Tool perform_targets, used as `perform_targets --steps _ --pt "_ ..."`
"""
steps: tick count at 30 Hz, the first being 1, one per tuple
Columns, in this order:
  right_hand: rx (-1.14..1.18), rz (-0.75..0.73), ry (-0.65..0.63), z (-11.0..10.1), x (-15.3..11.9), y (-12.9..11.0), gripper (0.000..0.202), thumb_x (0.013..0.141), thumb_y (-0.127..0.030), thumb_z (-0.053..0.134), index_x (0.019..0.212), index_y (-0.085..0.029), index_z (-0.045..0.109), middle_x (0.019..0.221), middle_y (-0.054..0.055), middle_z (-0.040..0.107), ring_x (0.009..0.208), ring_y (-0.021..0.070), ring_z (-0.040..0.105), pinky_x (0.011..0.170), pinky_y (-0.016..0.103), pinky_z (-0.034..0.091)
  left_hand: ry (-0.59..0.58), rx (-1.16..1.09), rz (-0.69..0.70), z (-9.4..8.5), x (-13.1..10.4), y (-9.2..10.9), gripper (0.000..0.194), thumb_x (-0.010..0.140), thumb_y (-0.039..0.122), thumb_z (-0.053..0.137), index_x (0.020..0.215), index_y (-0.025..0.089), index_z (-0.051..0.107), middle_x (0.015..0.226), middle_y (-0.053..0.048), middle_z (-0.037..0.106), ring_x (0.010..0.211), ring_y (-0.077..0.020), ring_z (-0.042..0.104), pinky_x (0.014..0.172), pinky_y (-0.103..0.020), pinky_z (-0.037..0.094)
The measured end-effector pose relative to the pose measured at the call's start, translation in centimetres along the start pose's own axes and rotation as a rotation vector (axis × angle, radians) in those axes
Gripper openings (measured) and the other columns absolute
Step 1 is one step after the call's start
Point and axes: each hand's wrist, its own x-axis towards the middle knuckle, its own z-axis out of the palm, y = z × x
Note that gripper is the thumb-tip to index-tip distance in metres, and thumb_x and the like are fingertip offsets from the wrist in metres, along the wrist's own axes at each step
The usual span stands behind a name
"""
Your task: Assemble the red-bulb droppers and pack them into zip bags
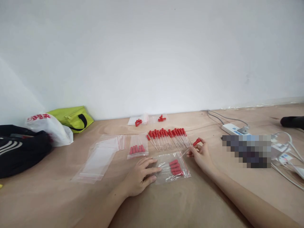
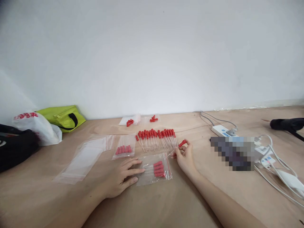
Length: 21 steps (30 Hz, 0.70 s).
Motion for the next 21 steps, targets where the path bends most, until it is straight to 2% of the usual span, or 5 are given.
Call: perform_targets --steps 8,11,16,18,21 --pt "0.159 0.021 -0.070 1.6 -1.0 0.7 0.043 0.069 -0.046 0.059 0.094 -0.026 0.031 0.065 -0.005 0.057 0.059 0.0159 0.061 0.056 0.031 0.052 -0.006 0.010 0.009 0.2 -0.1 -0.3 0.034 0.085 0.025 0.048 0.117 0.035 0.051 0.129 -0.001 0.045 0.120 -0.0241 0.036 0.099 -0.047 0.029" --pt "0.142 -0.003 -0.006 0.8 -0.5 0.4 0.041 0.069 -0.045 0.058 0.094 -0.025 0.033 0.063 -0.006 0.056 0.054 0.0143 0.059 0.054 0.030 0.050 0.003 0.013 0.009 0.2 0.0 -0.3 0.034 0.084 0.026 0.048 0.117 0.035 0.051 0.128 -0.001 0.045 0.120 -0.0243 0.036 0.099 -0.047 0.029" --pt "0.008 -0.050 0.174 -2.1 1.5 -0.2 0.041 0.070 -0.042 0.056 0.100 -0.023 0.035 0.062 -0.008 0.052 0.048 0.0104 0.052 0.048 0.024 0.046 0.018 0.015 0.020 0.2 -0.1 -0.2 0.033 0.085 0.026 0.048 0.117 0.036 0.051 0.127 -0.001 0.046 0.119 -0.0235 0.037 0.099 -0.047 0.029" --pt "-0.032 -0.044 0.185 -2.6 1.8 -0.1 0.041 0.070 -0.041 0.055 0.101 -0.023 0.035 0.061 -0.008 0.050 0.048 0.0104 0.051 0.047 0.024 0.045 0.021 0.006 0.019 0.2 -0.1 -0.2 0.033 0.085 0.026 0.047 0.117 0.036 0.051 0.128 -0.001 0.046 0.119 -0.0235 0.037 0.098 -0.047 0.030" --pt "-0.054 -0.026 0.140 -2.1 1.6 0.2 0.040 0.070 -0.042 0.054 0.100 -0.024 0.035 0.062 -0.007 0.050 0.048 0.0116 0.051 0.046 0.025 0.045 0.015 -0.002 0.007 0.2 -0.1 -0.2 0.033 0.085 0.027 0.047 0.117 0.036 0.051 0.128 -0.001 0.045 0.120 -0.0241 0.036 0.098 -0.047 0.030"
